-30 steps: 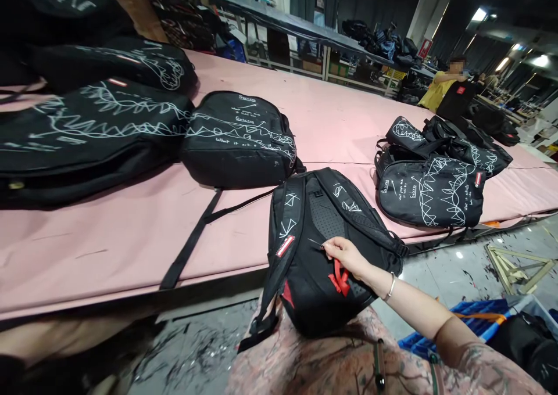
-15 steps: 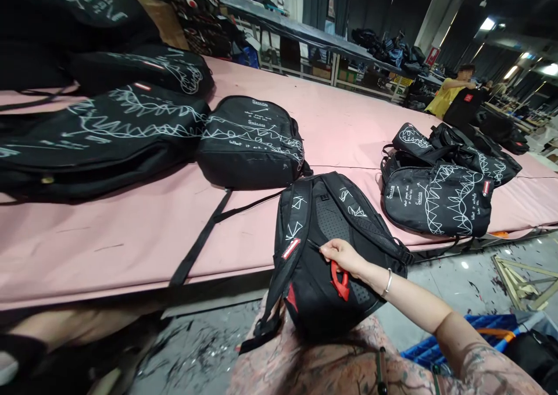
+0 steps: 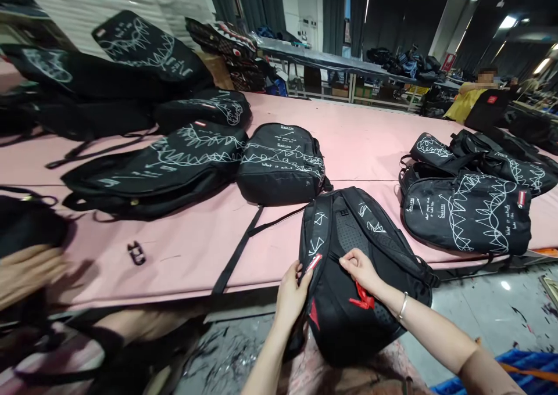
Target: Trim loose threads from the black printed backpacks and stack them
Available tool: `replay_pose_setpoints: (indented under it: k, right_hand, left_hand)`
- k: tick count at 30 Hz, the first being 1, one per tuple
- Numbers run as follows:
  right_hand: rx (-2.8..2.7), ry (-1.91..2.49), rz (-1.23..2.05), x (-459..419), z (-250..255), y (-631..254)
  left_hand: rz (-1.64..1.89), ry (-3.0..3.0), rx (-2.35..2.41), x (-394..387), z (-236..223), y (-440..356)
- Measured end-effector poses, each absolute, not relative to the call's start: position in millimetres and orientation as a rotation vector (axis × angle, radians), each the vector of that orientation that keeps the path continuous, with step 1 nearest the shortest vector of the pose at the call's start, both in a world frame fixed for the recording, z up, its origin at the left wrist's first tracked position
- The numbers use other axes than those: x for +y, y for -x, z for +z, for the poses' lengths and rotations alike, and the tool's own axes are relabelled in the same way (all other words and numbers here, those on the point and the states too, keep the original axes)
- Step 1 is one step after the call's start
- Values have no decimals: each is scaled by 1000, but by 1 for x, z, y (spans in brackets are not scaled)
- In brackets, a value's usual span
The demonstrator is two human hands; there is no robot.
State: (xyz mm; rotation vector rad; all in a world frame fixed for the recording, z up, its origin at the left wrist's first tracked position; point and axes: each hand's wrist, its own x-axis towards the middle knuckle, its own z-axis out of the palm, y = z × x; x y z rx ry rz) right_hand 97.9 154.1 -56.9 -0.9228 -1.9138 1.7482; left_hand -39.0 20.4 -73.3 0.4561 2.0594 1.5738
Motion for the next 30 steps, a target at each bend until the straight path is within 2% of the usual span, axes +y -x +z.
replay_pose_setpoints:
  k: [10,16,25,30]
  right_hand:
    - [-1868,776,1841,153,-55,-104]
    - [-1977,757,1694,152,-54,-111]
    - [-2115,820,1509,146,-51,-102]
    - [-2090,840,1522,140,-50,-102]
  left_hand:
    - [1622,-346,1436,24,-54,24]
    - [1712,-91,1120,21,-56,19]
    - [1722,-67,1132,23,-55,18]
    - [1734,-54,1141,23,-56,17]
